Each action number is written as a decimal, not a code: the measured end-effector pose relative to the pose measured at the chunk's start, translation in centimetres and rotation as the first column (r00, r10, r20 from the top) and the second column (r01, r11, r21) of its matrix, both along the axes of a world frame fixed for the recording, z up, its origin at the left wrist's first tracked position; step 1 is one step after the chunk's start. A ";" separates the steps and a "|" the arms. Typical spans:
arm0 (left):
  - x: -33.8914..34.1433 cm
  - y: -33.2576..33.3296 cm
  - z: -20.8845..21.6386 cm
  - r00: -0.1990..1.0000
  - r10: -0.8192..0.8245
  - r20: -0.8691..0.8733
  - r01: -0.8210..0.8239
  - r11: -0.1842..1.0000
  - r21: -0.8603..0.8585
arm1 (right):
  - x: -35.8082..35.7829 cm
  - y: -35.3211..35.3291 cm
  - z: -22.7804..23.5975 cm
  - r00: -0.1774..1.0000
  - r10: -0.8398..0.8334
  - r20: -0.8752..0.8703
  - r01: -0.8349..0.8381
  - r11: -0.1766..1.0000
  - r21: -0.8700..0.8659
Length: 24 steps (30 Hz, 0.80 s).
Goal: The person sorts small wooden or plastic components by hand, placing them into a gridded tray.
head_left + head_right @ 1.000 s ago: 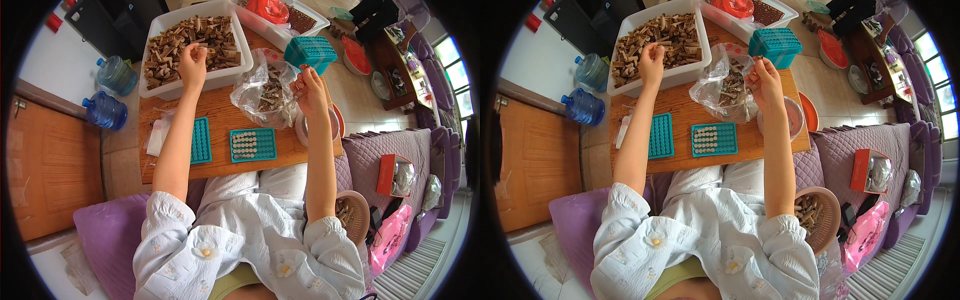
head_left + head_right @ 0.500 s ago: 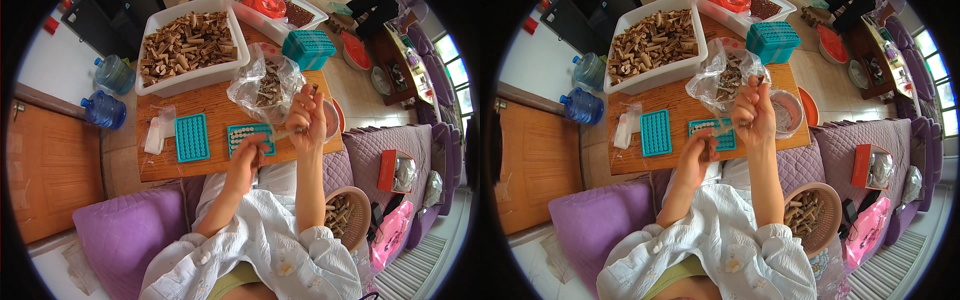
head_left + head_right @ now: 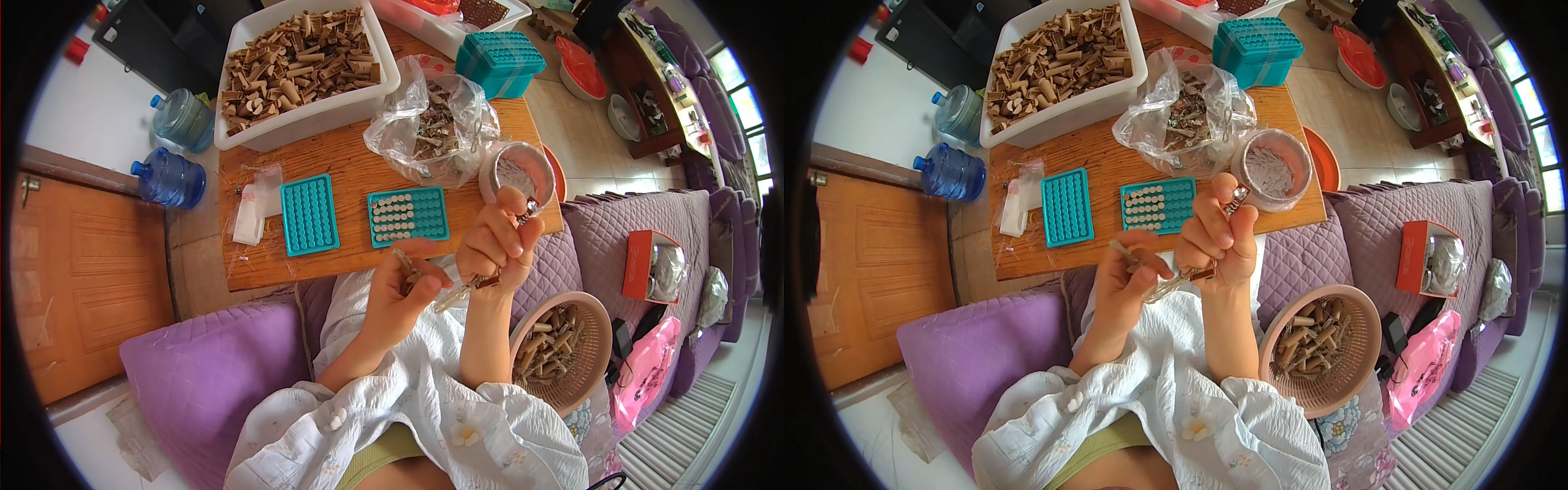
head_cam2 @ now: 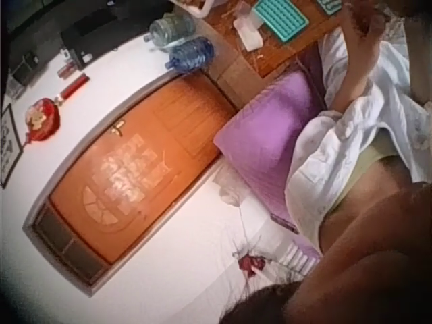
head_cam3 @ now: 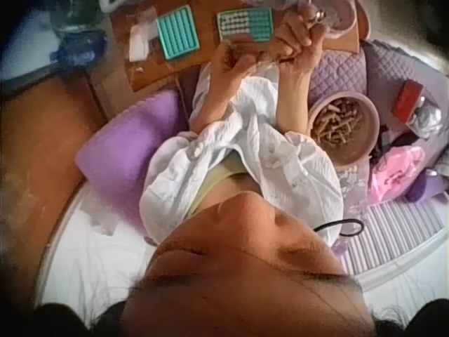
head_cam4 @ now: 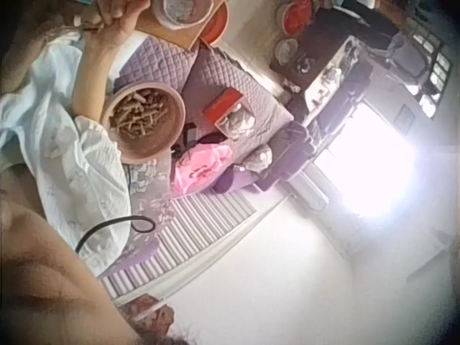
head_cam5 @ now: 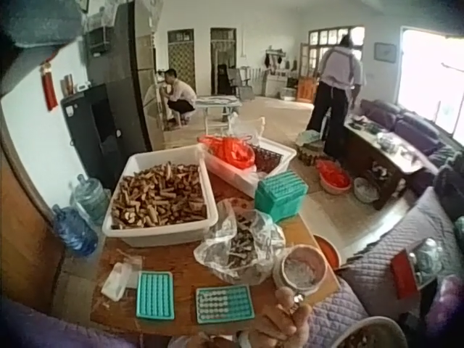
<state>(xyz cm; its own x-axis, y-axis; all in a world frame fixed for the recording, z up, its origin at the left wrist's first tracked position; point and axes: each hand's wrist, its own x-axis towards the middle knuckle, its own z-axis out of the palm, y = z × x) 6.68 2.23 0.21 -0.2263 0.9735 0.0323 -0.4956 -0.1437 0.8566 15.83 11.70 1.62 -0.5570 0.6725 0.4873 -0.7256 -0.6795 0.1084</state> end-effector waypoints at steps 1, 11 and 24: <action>-0.3 -0.3 0.2 1.000 0.003 -0.001 -0.003 1.000 -0.002 | 0.0 -0.3 -0.1 1.000 0.003 -0.001 -0.003 1.000 -0.002; -1.7 -1.8 2.0 0.840 0.319 -0.438 -0.298 0.947 0.118 | 1.6 -2.2 0.2 0.569 -0.593 0.569 0.500 0.799 0.333; -1.5 -1.7 2.6 0.823 0.218 -0.524 -0.195 0.976 0.099 | 2.1 -4.1 0.8 0.470 -0.550 0.690 0.443 0.823 0.355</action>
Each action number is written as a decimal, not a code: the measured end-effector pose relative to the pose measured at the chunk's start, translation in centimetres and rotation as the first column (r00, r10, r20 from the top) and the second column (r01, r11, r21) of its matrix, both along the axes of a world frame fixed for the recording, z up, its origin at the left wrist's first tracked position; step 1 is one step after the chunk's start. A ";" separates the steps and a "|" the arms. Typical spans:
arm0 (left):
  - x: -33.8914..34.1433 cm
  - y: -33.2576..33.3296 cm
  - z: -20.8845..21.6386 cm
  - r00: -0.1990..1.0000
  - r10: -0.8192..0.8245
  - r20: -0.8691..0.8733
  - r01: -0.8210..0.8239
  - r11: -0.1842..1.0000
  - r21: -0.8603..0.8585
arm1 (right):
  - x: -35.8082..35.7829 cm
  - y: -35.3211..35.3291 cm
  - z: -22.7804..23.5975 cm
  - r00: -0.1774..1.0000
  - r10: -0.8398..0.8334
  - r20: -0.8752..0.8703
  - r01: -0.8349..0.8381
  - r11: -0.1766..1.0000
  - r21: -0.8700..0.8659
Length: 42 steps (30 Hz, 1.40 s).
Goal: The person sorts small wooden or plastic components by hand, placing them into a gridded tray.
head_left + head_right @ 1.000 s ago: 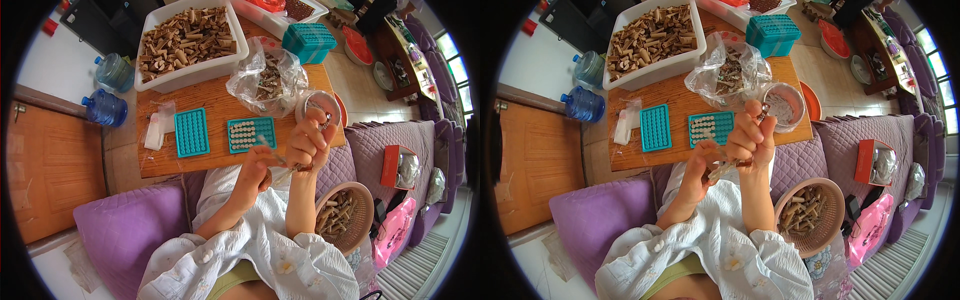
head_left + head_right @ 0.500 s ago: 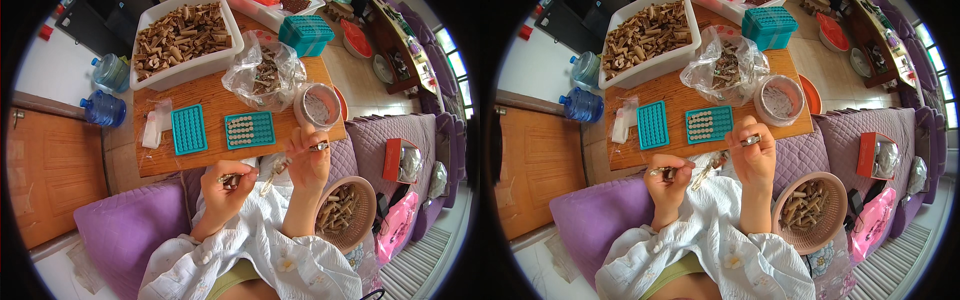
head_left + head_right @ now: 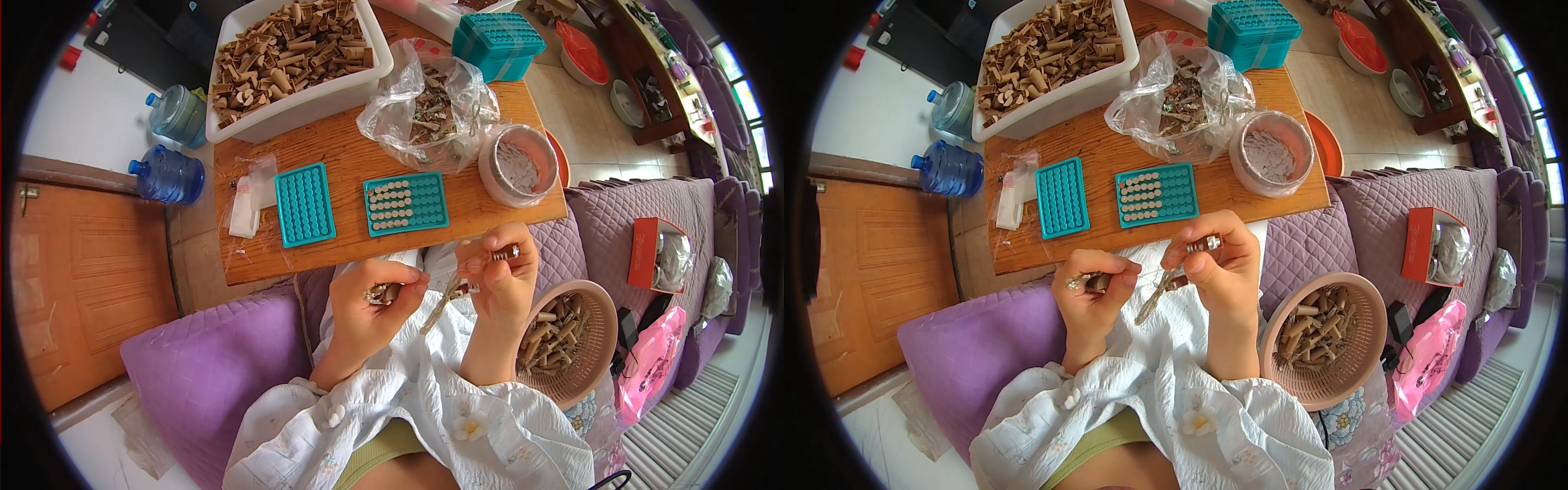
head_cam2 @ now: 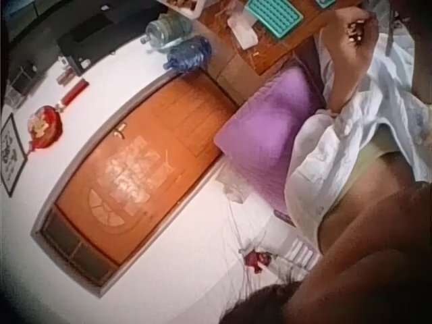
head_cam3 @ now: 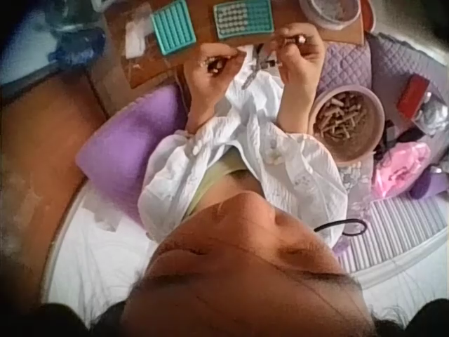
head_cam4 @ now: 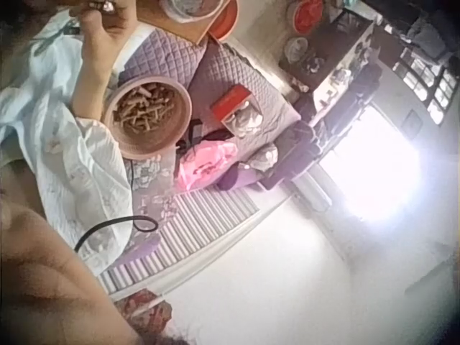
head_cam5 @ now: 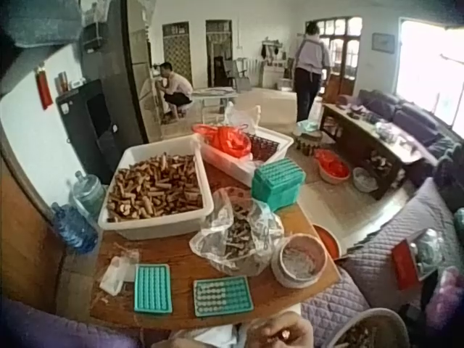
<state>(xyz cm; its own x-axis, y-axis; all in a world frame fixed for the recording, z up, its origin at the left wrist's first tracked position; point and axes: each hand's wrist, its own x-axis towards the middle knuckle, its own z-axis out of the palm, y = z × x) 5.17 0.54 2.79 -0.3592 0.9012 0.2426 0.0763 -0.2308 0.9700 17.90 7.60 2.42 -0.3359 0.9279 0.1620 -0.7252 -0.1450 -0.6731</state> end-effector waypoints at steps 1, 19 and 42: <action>0.0 -0.1 0.1 0.998 -0.008 -0.067 0.006 0.999 -0.035 | 0.1 -0.1 0.0 1.000 0.000 0.001 0.000 1.000 -0.003; -0.7 0.8 -1.3 0.995 -0.041 0.095 0.038 0.999 0.032 | -0.3 0.6 -0.8 0.922 -0.114 0.371 0.142 0.989 -0.048; -7.2 6.5 -9.3 0.862 0.506 0.036 -0.501 0.860 -0.098 | -0.4 1.7 -3.5 0.826 -0.157 0.541 0.173 0.985 0.023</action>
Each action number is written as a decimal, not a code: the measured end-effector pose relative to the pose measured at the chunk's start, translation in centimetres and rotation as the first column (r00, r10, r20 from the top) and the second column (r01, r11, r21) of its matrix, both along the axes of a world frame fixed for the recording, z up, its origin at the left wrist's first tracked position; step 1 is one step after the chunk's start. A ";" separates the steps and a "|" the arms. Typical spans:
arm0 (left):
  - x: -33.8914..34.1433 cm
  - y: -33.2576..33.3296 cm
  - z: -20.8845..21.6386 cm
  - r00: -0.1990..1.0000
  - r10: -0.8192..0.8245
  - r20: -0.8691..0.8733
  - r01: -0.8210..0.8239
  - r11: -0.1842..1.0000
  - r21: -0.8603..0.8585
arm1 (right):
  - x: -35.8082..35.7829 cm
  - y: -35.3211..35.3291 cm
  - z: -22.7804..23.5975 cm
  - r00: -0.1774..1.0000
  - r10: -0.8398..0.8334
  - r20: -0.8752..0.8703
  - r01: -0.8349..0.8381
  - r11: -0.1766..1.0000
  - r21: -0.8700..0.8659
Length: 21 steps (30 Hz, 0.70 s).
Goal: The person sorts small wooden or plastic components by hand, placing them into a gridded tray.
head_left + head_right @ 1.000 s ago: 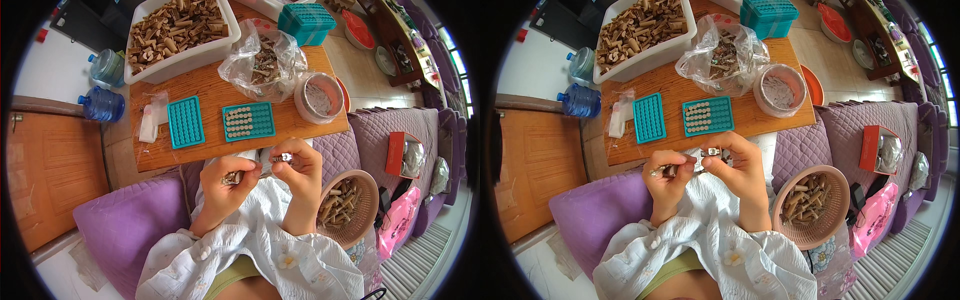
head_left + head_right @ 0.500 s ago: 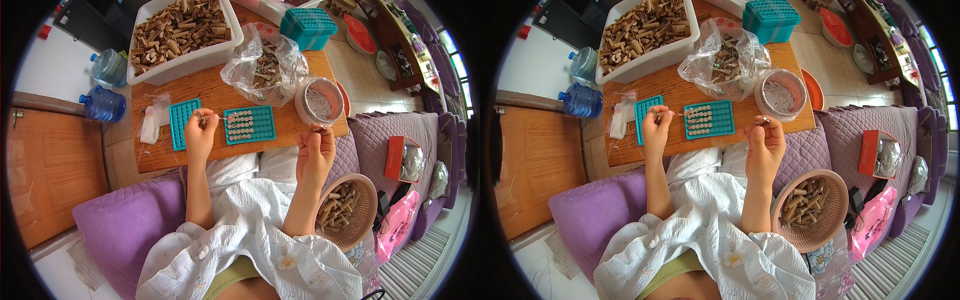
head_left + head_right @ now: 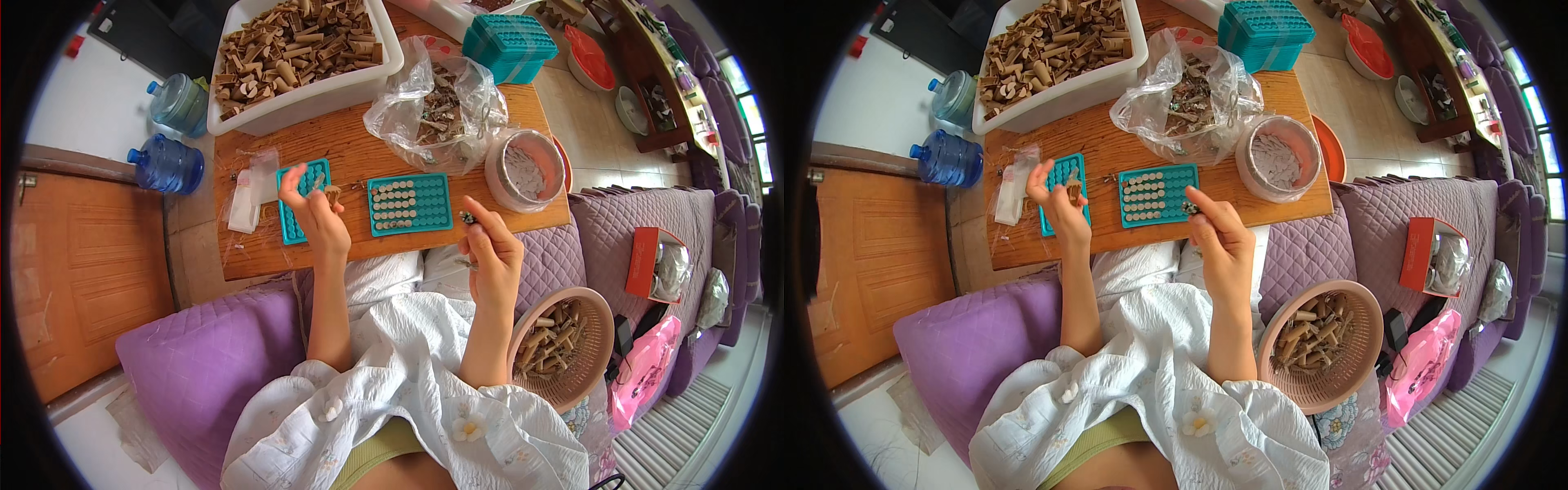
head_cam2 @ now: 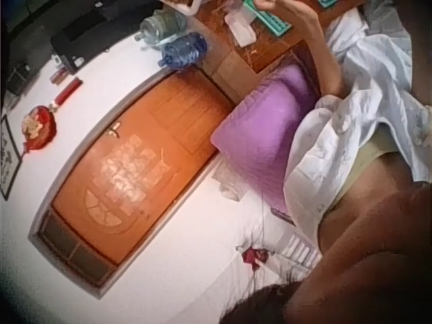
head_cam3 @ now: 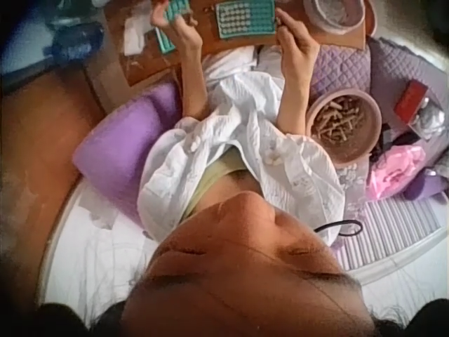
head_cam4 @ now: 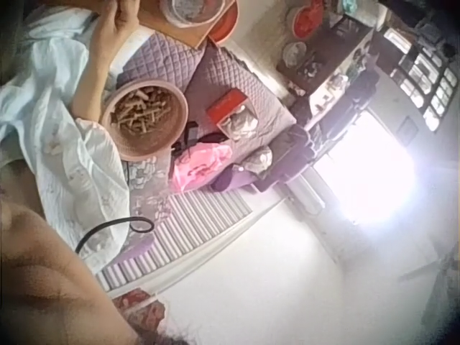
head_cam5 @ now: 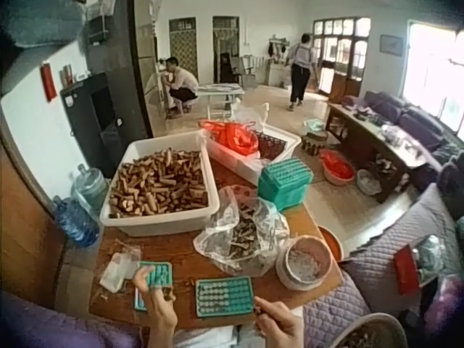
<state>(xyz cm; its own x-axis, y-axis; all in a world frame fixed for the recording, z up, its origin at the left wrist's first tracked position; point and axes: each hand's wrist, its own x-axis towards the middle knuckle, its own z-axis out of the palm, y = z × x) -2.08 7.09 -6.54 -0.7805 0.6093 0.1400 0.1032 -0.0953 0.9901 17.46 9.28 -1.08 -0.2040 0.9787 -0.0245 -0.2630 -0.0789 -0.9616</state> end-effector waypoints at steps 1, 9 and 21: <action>0.2 -0.7 0.9 1.000 0.007 -0.002 -0.007 1.000 -0.002 | -0.4 -0.2 0.2 0.999 0.024 0.043 -0.026 0.999 0.042; 6.4 -2.9 6.9 0.561 -0.546 0.622 0.264 0.830 0.491 | -3.8 -2.8 1.4 0.981 -0.123 0.153 0.096 0.980 0.173; 5.5 -4.3 6.2 0.600 -0.716 0.357 0.534 0.690 0.488 | -3.1 -3.4 2.7 0.964 -0.182 0.195 0.068 0.875 0.479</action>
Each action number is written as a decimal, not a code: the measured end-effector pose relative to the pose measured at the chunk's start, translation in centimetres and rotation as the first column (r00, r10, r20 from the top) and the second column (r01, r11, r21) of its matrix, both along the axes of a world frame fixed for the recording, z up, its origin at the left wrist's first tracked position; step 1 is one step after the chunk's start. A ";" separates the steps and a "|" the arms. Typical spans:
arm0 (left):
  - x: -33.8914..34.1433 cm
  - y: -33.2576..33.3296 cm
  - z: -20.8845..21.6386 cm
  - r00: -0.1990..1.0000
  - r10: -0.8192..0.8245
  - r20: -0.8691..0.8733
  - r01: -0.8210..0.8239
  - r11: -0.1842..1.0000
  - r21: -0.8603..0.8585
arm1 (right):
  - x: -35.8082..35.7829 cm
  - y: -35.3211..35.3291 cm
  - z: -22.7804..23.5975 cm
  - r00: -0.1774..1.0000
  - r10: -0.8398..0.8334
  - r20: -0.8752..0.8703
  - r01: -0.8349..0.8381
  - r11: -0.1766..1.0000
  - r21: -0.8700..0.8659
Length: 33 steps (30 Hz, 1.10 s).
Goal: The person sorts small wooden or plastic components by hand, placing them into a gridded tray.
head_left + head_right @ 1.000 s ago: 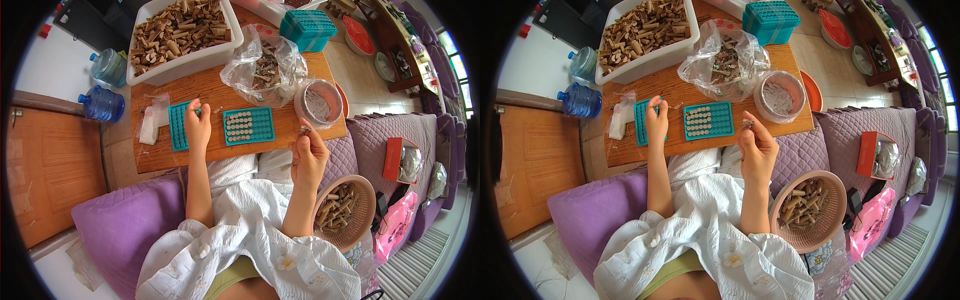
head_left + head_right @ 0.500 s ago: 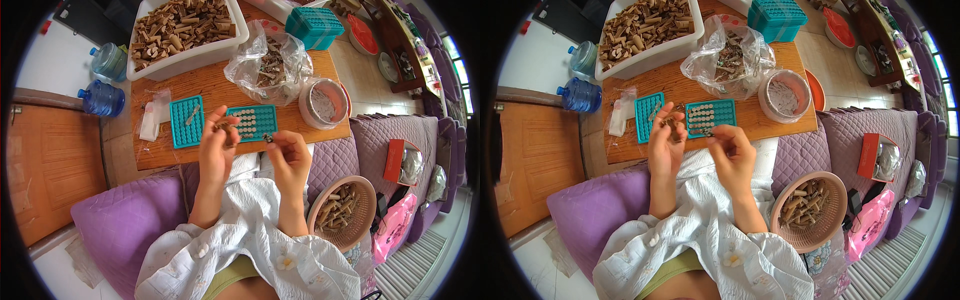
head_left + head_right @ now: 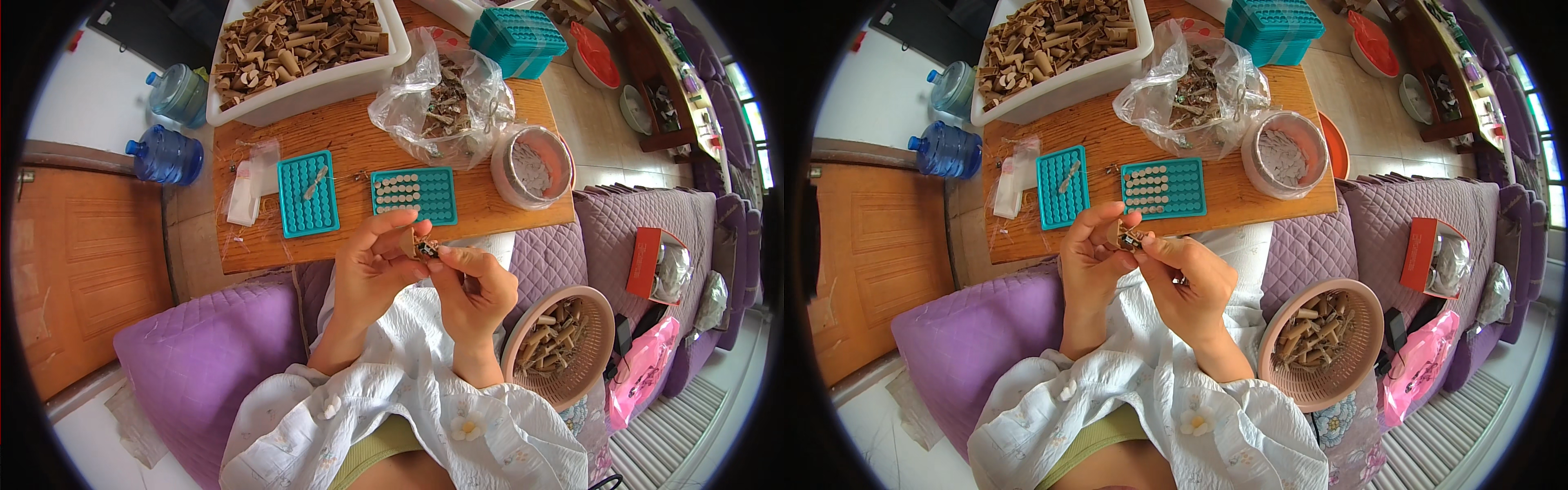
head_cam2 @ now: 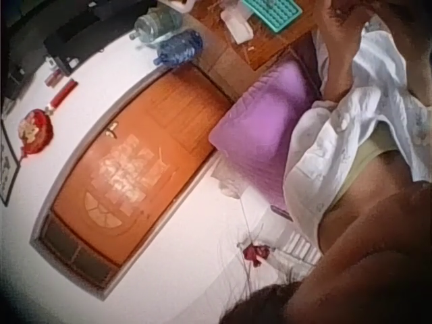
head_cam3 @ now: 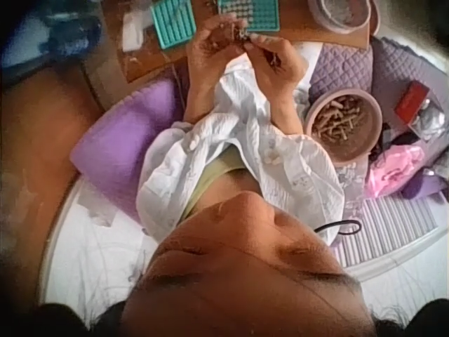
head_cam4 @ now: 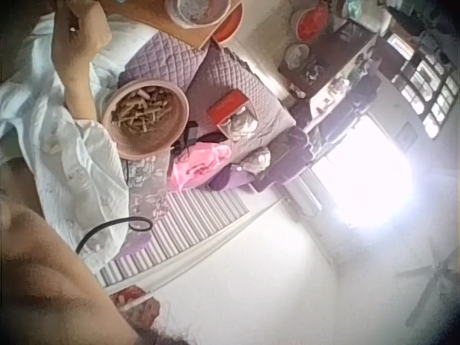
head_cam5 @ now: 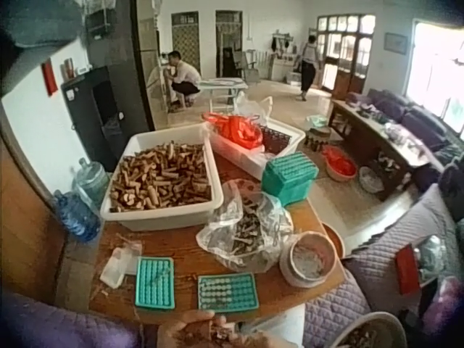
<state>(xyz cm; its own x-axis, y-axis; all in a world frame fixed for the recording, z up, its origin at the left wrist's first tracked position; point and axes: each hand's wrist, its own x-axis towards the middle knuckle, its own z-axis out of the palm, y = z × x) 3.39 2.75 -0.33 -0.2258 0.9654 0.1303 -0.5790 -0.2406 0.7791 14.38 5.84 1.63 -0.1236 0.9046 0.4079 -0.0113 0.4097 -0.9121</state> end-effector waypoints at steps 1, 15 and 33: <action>-0.2 -0.1 0.1 0.999 -0.028 0.025 0.029 0.999 -0.023 | 0.1 0.1 0.2 1.000 0.001 0.001 -0.001 1.000 0.000; -0.8 0.0 -0.6 0.998 0.004 0.059 0.000 0.998 -0.067 | -0.4 1.1 -0.2 0.964 0.152 0.219 -0.165 0.986 0.040; 0.1 0.0 -0.3 0.968 0.198 -0.153 -0.221 0.964 -0.149 | -1.2 -0.3 -2.0 0.994 0.111 -0.024 -0.113 0.985 -0.127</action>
<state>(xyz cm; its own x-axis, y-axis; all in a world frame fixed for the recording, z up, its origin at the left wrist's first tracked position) 3.52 2.78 -0.61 -0.4166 0.9089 0.0177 -0.4153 -0.2076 0.8857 13.21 5.51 -0.35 -0.2216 0.9301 0.2930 -0.0663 0.2854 -0.9561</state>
